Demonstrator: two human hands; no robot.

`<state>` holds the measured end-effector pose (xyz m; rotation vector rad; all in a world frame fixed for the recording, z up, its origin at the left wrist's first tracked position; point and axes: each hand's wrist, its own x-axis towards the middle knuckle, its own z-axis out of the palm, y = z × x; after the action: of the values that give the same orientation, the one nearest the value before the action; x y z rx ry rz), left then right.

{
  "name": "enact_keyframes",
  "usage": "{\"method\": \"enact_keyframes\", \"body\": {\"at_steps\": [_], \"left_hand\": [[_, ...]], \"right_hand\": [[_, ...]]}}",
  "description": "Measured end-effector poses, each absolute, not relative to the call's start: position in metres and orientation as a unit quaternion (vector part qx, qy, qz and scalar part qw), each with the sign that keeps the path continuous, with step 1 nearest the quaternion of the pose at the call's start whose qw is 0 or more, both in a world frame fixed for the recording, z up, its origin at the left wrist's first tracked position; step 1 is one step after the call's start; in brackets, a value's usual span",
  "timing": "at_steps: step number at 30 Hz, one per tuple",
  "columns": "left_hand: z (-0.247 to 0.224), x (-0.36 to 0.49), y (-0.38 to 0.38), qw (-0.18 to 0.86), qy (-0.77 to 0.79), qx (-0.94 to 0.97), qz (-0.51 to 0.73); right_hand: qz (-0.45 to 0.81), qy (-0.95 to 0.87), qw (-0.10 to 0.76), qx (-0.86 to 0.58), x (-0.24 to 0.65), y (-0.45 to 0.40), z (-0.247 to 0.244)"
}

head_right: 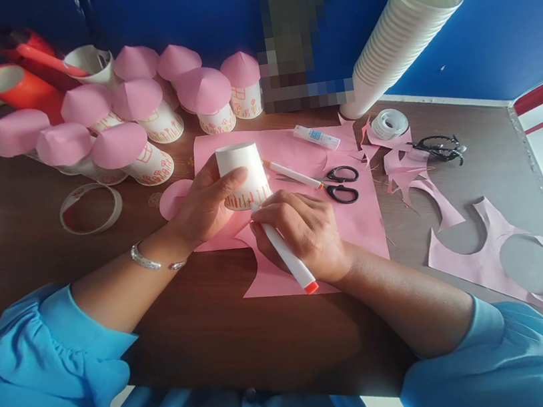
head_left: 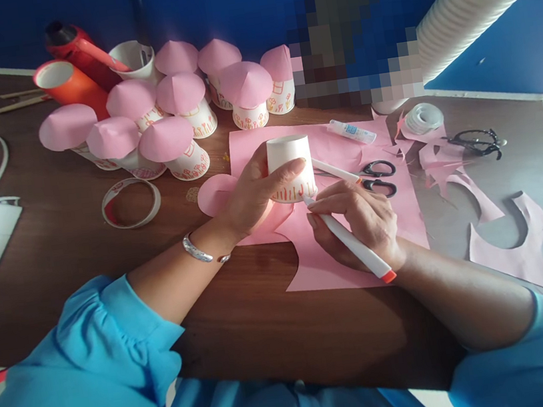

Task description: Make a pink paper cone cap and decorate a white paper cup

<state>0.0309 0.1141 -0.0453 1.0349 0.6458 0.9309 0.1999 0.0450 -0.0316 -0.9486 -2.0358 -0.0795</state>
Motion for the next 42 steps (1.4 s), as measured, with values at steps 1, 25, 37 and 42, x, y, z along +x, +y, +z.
{"method": "enact_keyframes", "body": {"at_steps": [1, 25, 37, 42], "left_hand": [[-0.0455, 0.0310, 0.1141, 0.720, 0.294, 0.464, 0.424], [-0.0491, 0.0290, 0.1141, 0.731, 0.280, 0.452, 0.428], [-0.0481, 0.0276, 0.1141, 0.733, 0.276, 0.453, 0.425], [-0.0492, 0.0271, 0.1138, 0.737, 0.272, 0.448, 0.427]], "right_hand": [[-0.030, -0.818, 0.432, -0.378, 0.1997, 0.0448, -0.0314], [-0.023, -0.798, 0.468, -0.379, 0.2030, 0.0455, -0.0284], [-0.006, -0.802, 0.462, -0.377, 0.2039, 0.0461, -0.0319], [0.002, -0.805, 0.460, -0.375, 0.2043, 0.0466, -0.0322]]}}
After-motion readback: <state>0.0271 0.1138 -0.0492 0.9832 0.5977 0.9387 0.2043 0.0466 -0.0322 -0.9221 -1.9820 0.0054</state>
